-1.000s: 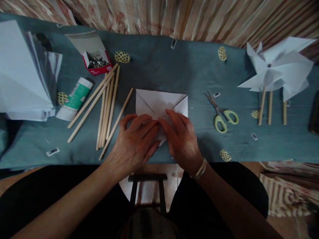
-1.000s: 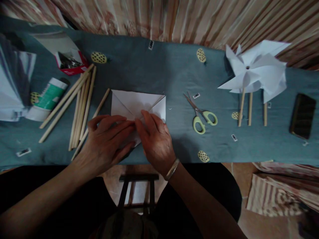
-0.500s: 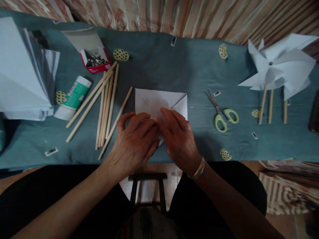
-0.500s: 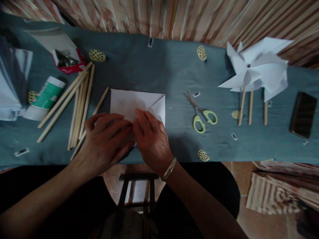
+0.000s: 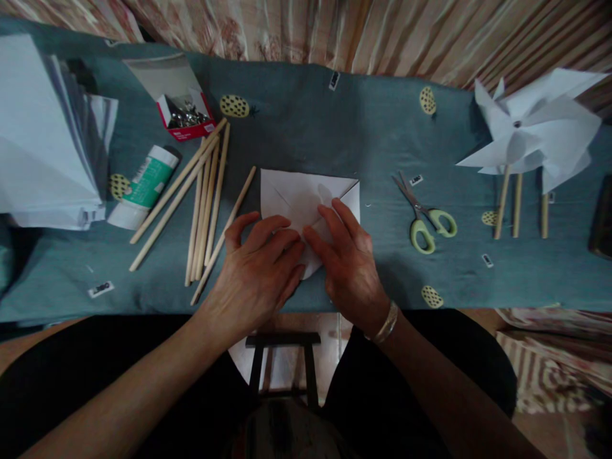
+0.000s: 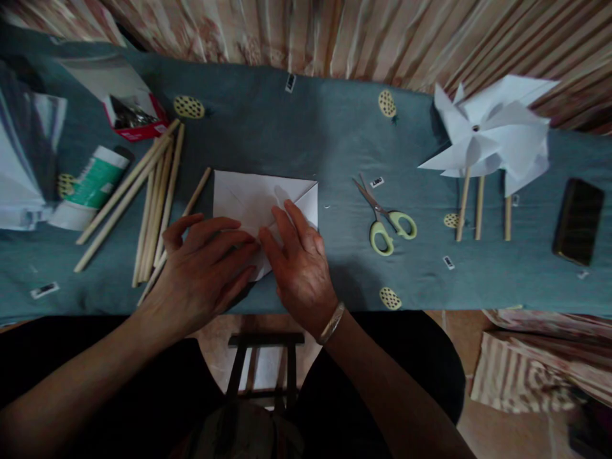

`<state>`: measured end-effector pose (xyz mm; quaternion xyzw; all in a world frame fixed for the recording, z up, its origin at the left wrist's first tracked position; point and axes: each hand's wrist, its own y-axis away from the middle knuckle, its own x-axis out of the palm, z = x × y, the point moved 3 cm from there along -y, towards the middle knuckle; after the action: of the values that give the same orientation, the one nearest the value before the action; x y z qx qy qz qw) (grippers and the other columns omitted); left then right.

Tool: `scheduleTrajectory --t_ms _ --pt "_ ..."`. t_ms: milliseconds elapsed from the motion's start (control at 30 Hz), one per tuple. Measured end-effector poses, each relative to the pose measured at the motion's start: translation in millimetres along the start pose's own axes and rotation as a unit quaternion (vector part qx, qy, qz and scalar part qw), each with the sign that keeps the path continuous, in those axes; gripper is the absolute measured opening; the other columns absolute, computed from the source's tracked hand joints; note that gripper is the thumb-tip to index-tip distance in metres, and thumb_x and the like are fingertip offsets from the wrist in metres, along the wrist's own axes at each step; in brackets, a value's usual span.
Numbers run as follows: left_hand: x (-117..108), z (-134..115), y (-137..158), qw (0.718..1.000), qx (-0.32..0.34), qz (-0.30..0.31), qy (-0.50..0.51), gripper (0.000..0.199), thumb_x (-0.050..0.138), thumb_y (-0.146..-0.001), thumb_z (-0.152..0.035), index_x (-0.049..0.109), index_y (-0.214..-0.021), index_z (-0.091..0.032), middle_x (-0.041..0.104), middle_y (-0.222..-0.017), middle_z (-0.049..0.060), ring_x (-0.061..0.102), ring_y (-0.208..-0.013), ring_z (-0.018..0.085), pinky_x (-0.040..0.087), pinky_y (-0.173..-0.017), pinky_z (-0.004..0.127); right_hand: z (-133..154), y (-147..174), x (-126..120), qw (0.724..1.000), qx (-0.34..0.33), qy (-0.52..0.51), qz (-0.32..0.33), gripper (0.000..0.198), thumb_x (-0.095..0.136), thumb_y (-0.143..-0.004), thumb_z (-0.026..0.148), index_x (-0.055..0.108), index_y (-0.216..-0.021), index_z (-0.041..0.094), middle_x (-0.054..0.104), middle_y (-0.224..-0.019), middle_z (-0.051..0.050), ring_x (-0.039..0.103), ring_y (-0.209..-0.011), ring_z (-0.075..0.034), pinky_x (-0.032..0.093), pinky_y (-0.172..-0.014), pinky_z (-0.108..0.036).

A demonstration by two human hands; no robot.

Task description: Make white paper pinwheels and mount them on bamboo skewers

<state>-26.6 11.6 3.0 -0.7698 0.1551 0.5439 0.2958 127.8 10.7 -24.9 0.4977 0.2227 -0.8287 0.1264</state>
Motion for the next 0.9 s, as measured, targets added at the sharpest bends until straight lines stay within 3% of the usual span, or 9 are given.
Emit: scheduleTrajectory --t_ms 133,267,533,700,900 --pt "-0.1 -0.2 -0.5 1.000 -0.001 0.004 -0.002 0.011 0.054 -0.094 -0.022 0.059 -0.104 -0.021 0.072 -0.105 0.004 0.059 -0.116 0.027 0.041 -0.103 0.054 -7.4 -2.6 -8.0 0.998 0.028 -0.051 0.002 0.048 0.038 -0.093 0.007 0.055 -0.131 0.030 0.040 -0.154 -0.004 0.025 -0.150 -0.028 0.037 -0.114 -0.057" --pt "0.6 -0.1 -0.4 1.000 0.003 0.004 0.016 0.010 0.056 -0.093 -0.024 0.059 -0.103 -0.023 0.072 -0.105 0.005 0.060 -0.115 0.030 0.043 -0.100 0.059 -20.7 -9.3 -23.4 0.992 0.038 -0.122 -0.001 0.048 0.036 -0.095 0.010 0.052 -0.136 0.028 0.041 -0.154 -0.005 0.033 -0.147 -0.023 0.035 -0.118 -0.051" --pt "-3.8 -9.2 2.5 0.999 0.020 -0.035 0.006 0.020 0.062 -0.091 -0.027 0.059 -0.109 -0.019 0.072 -0.108 0.006 0.061 -0.114 0.028 0.040 -0.103 0.054 -54.9 -34.5 -29.6 0.996 0.073 -0.025 -0.051 0.048 0.042 -0.096 0.022 0.046 -0.141 0.007 0.045 -0.150 -0.020 0.039 -0.143 -0.028 0.037 -0.116 -0.051" --pt "4.4 -25.1 10.4 0.996 0.069 -0.035 0.035 0.022 0.060 -0.093 -0.016 0.058 -0.115 -0.019 0.072 -0.110 0.000 0.061 -0.113 0.020 0.040 -0.107 0.045 -63.7 -47.4 -25.5 0.998 0.039 -0.014 -0.040 0.046 0.042 -0.096 0.020 0.045 -0.142 0.019 0.054 -0.145 -0.012 0.047 -0.137 -0.027 0.041 -0.112 -0.052" --pt "9.2 -22.6 15.0 0.995 0.073 -0.047 0.056 0.019 0.046 -0.099 -0.013 0.059 -0.113 -0.016 0.072 -0.111 0.002 0.058 -0.117 0.020 0.034 -0.111 0.046 -61.3 -47.1 -35.5 0.999 0.036 -0.007 -0.022 0.039 0.042 -0.098 0.021 0.054 -0.135 0.020 0.063 -0.133 -0.010 0.054 -0.129 -0.026 0.043 -0.112 -0.047"
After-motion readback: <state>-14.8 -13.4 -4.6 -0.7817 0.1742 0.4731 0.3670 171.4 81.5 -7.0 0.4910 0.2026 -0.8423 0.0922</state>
